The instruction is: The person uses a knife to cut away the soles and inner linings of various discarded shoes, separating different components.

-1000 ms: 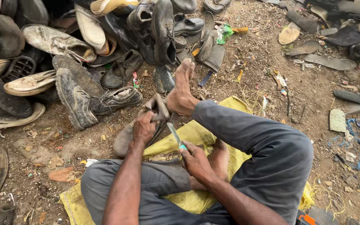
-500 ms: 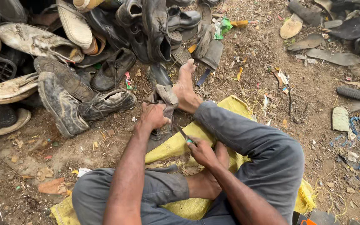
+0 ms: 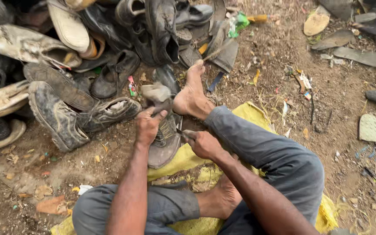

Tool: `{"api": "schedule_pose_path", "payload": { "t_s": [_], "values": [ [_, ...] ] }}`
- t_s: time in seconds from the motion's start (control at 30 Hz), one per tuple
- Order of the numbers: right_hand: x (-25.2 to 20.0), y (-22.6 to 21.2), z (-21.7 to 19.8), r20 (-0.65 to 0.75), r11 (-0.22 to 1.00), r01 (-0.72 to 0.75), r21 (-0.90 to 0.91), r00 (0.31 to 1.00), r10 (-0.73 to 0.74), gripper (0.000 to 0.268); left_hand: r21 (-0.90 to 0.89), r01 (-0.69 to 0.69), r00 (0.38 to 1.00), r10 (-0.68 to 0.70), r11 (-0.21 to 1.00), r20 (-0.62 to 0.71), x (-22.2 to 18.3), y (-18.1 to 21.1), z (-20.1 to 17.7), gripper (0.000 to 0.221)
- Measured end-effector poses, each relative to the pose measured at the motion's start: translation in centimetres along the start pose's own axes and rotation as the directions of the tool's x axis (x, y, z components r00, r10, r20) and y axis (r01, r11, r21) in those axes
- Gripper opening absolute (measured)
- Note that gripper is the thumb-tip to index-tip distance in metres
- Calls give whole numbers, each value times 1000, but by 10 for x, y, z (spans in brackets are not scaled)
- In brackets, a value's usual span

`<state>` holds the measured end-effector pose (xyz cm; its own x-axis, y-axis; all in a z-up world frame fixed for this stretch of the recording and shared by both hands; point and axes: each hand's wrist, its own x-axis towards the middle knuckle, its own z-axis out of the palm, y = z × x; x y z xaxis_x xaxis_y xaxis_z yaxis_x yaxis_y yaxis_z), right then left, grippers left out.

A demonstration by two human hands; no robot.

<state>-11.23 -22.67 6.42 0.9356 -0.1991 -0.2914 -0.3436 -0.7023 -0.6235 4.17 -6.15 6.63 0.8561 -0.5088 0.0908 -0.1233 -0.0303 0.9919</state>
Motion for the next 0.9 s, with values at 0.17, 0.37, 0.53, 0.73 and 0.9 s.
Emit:
{"api": "schedule_pose_path", "payload": {
  "t_s": [0.17, 0.37, 0.53, 0.73, 0.9],
  "values": [
    [-40, 22, 37, -90, 999, -50, 11, 995, 51, 36, -262, 37, 999, -40, 964, -7, -15, -32, 2, 25],
    [-48, 27, 25, -85, 999, 6, -45, 996, -10, 38, 204, -132, 991, 126, 970, 42, -16, -33, 4, 19],
    [-21, 25, 17, 205, 978, -164, 128, 969, 135, 39, -93, 55, 996, -48, 994, 76, -30, -39, 0, 18],
    [-52, 50, 43, -187, 969, 180, 169, 971, -148, 37, -482, 120, 989, -149, 868, -23, -24, -59, 0, 22],
    [-25, 24, 40, 206, 871, -381, 309, 921, 330, 45, -687, 107, 993, -108, 719, 42, -32, -67, 1, 25]
  ]
}}
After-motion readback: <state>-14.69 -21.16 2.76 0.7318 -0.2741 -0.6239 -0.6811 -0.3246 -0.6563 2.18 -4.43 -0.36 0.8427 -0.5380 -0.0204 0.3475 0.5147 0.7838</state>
